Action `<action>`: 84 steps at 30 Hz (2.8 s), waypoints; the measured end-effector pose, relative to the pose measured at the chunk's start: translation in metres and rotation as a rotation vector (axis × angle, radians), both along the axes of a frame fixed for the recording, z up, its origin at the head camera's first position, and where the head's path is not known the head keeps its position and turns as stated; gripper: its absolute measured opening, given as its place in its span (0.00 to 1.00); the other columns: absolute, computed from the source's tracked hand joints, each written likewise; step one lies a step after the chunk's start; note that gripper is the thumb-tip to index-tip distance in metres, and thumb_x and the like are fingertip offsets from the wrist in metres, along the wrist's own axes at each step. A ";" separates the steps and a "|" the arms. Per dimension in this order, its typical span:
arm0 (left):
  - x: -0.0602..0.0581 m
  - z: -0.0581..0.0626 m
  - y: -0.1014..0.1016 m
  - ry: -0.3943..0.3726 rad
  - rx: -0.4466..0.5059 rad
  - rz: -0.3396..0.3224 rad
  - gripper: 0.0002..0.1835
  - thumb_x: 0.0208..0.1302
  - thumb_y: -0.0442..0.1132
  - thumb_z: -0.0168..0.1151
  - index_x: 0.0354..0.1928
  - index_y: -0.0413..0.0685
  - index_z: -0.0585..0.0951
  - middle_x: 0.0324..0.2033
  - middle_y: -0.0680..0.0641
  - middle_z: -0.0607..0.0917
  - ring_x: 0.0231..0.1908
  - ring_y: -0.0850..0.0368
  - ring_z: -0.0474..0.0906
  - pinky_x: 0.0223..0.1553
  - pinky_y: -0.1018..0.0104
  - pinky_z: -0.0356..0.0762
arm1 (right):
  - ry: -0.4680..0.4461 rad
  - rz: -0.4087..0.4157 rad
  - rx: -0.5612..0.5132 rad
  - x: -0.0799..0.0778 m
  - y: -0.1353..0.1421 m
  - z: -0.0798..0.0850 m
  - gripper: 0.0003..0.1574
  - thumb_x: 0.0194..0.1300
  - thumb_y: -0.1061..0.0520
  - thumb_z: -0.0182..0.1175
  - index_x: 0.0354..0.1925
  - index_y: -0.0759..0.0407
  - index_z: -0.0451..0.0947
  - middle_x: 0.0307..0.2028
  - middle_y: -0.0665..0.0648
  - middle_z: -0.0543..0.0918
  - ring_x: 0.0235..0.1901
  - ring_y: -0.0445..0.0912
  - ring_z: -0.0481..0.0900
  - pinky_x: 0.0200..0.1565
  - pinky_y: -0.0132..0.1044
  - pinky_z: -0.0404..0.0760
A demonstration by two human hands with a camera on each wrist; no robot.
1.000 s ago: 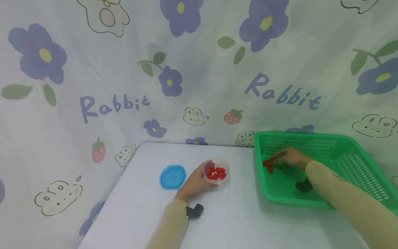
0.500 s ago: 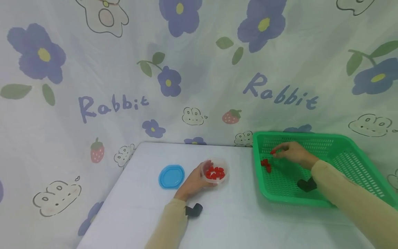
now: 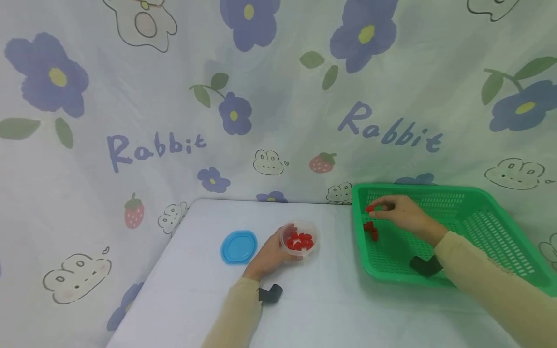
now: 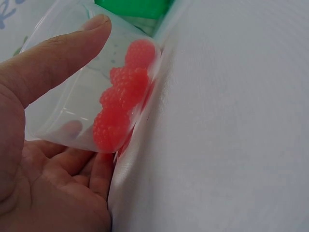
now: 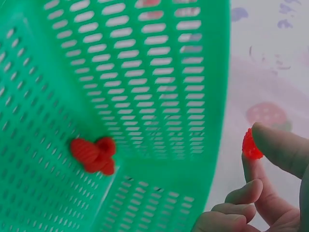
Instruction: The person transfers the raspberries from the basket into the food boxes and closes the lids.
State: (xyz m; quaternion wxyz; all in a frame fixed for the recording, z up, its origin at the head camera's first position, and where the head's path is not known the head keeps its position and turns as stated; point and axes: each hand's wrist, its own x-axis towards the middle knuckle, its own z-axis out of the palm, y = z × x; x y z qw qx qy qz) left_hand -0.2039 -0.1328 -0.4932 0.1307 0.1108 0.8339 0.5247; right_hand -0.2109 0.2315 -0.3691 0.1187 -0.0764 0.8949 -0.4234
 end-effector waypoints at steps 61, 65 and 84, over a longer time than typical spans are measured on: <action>-0.002 -0.002 0.000 0.032 -0.005 0.008 0.53 0.50 0.45 0.80 0.77 0.57 0.61 0.70 0.53 0.71 0.71 0.49 0.63 0.67 0.43 0.67 | 0.185 -0.156 -0.131 0.037 -0.172 -0.040 0.13 0.62 0.59 0.69 0.46 0.58 0.84 0.32 0.54 0.74 0.36 0.49 0.70 0.27 0.34 0.73; -0.001 -0.001 0.000 0.029 0.006 0.013 0.53 0.50 0.45 0.80 0.77 0.58 0.61 0.70 0.52 0.70 0.72 0.48 0.62 0.67 0.43 0.66 | 0.182 -0.166 -0.143 0.033 -0.178 -0.046 0.13 0.62 0.59 0.68 0.46 0.59 0.84 0.31 0.55 0.74 0.35 0.49 0.70 0.27 0.33 0.74; -0.001 0.000 -0.002 0.038 -0.004 0.001 0.52 0.51 0.46 0.80 0.76 0.57 0.61 0.71 0.50 0.69 0.71 0.47 0.62 0.67 0.44 0.67 | 0.214 -0.195 -0.043 0.021 -0.198 -0.063 0.15 0.62 0.57 0.70 0.47 0.59 0.84 0.33 0.54 0.75 0.37 0.49 0.72 0.36 0.35 0.83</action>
